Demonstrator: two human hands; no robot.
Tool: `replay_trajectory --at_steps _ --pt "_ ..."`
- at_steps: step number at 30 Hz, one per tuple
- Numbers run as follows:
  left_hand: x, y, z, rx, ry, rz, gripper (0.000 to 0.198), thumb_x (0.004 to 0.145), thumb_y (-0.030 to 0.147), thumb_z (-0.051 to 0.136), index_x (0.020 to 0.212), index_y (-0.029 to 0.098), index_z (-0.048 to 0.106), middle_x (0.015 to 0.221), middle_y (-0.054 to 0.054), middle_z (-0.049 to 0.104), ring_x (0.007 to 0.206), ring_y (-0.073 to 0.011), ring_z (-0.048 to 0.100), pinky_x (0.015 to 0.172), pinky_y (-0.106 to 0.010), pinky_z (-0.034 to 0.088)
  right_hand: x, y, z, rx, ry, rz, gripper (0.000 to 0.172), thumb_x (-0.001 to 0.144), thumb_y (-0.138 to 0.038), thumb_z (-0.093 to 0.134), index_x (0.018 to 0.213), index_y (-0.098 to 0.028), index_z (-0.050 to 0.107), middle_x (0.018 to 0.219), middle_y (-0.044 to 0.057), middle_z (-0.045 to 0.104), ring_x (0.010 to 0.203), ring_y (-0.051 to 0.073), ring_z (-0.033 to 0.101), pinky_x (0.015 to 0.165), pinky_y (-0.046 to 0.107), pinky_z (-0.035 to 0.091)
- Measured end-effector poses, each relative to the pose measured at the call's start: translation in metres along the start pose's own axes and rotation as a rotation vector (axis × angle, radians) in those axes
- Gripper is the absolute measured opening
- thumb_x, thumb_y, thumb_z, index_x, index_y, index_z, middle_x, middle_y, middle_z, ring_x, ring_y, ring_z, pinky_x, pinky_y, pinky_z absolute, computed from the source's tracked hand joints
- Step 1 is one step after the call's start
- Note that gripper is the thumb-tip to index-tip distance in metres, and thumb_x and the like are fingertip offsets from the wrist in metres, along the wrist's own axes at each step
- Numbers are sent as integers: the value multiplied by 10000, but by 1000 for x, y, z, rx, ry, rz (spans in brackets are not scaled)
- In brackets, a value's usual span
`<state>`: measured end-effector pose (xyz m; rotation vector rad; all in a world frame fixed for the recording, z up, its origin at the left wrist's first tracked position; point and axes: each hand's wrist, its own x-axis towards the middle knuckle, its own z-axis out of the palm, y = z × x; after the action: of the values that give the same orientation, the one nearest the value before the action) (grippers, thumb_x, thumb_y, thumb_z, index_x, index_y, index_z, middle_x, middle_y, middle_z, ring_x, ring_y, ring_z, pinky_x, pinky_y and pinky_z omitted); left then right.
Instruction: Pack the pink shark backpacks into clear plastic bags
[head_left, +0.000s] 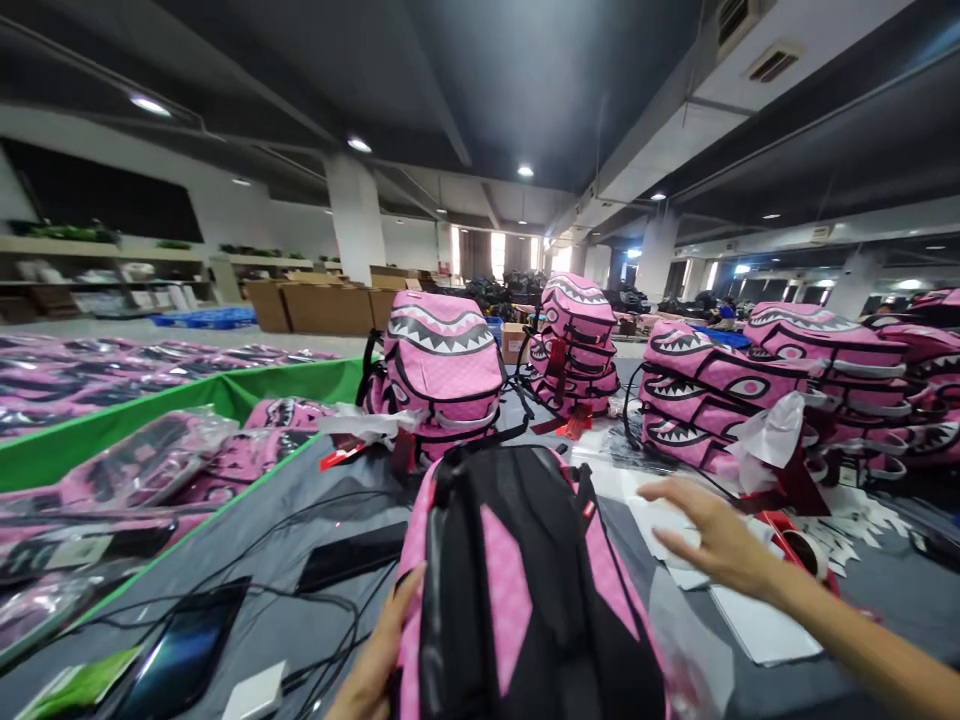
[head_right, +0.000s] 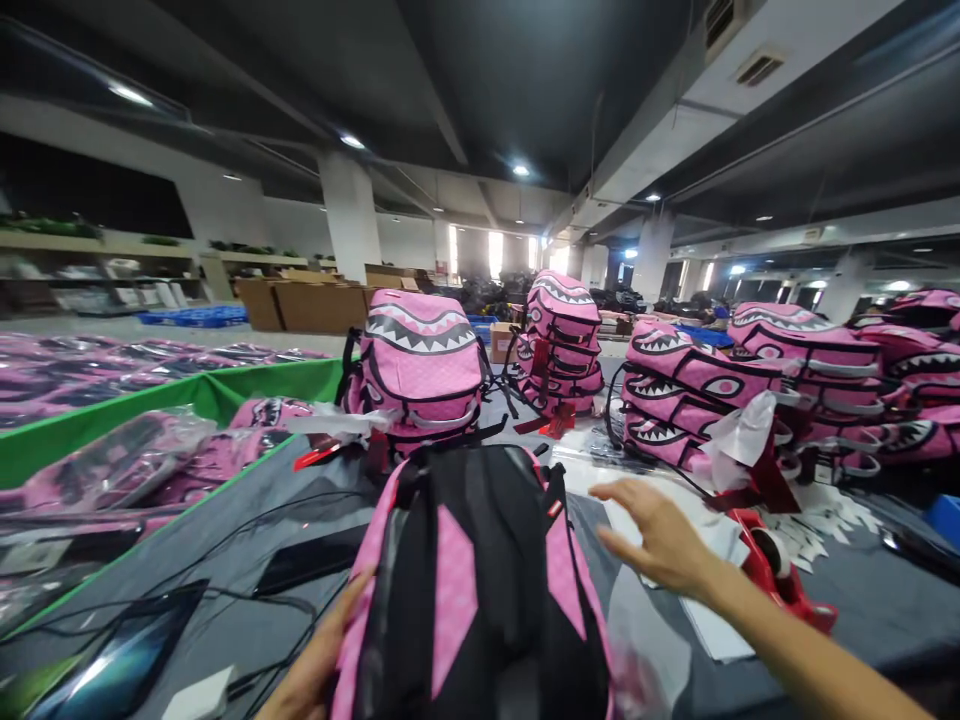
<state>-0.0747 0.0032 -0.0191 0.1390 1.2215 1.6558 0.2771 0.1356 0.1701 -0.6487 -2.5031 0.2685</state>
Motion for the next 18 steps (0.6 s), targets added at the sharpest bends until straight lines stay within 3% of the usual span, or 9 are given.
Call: replay_trajectory --at_steps 2,4,7,9,11,14,16,18 --pt "10 -17 -14 116 20 -1 564 698 563 808 1137 226 699 952 -117 794 931 -380 759 799 -508 628 -17 26 54 4 -155 -58 569 924 -595 580 1413 -305 597 1409 129 618 1253 315 614 1019 473 524" --pt "23 -21 -17 253 29 94 535 659 573 828 1054 229 715 965 -124 792 1011 -400 738 878 -523 606 -37 37 117 -86 -298 -196 672 861 -684 633 1466 -415 519 1491 75 558 1347 371 534 1008 523 535" --pt "38 -15 -15 526 61 310 525 634 560 824 1014 218 704 1079 -135 772 1171 -409 669 1047 -517 518 -67 41 186 -253 -237 -294 605 922 -599 616 1491 -517 428 1413 6 629 1282 379 594 915 515 590" --pt "43 -10 -12 723 142 481 600 655 538 788 1126 188 663 1256 -166 702 1294 -415 582 1132 -531 432 -81 44 200 -303 -163 -315 627 954 -525 602 1530 -510 356 1387 -4 648 1228 364 636 865 482 609" --pt "44 -3 0 886 229 704 606 769 523 669 1256 171 591 1390 -181 608 1374 -388 503 1177 -542 365 -88 46 200 -311 -134 -306 668 939 -540 612 1547 -485 340 1388 1 648 1221 371 637 833 469 610" --pt "50 16 42 1051 232 982 450 943 436 431 1301 190 548 1324 -156 620 1286 -321 557 1150 -515 390 -88 45 206 -316 -122 -238 715 869 -608 658 1524 -436 425 1386 29 650 1229 412 618 812 485 599" --pt "60 36 79 1132 238 984 410 938 420 503 1279 197 548 1278 -151 619 1244 -328 567 1119 -511 408 -89 43 224 -347 -87 -224 640 876 -523 668 1483 -461 475 1331 21 687 1169 415 653 755 483 597" --pt "73 57 111 1164 296 892 508 803 385 734 1226 166 555 1305 -188 571 1303 -398 508 1119 -551 382 -91 45 245 -391 -39 -231 574 906 -381 639 1444 -519 492 1254 -9 726 1071 388 704 668 451 585"
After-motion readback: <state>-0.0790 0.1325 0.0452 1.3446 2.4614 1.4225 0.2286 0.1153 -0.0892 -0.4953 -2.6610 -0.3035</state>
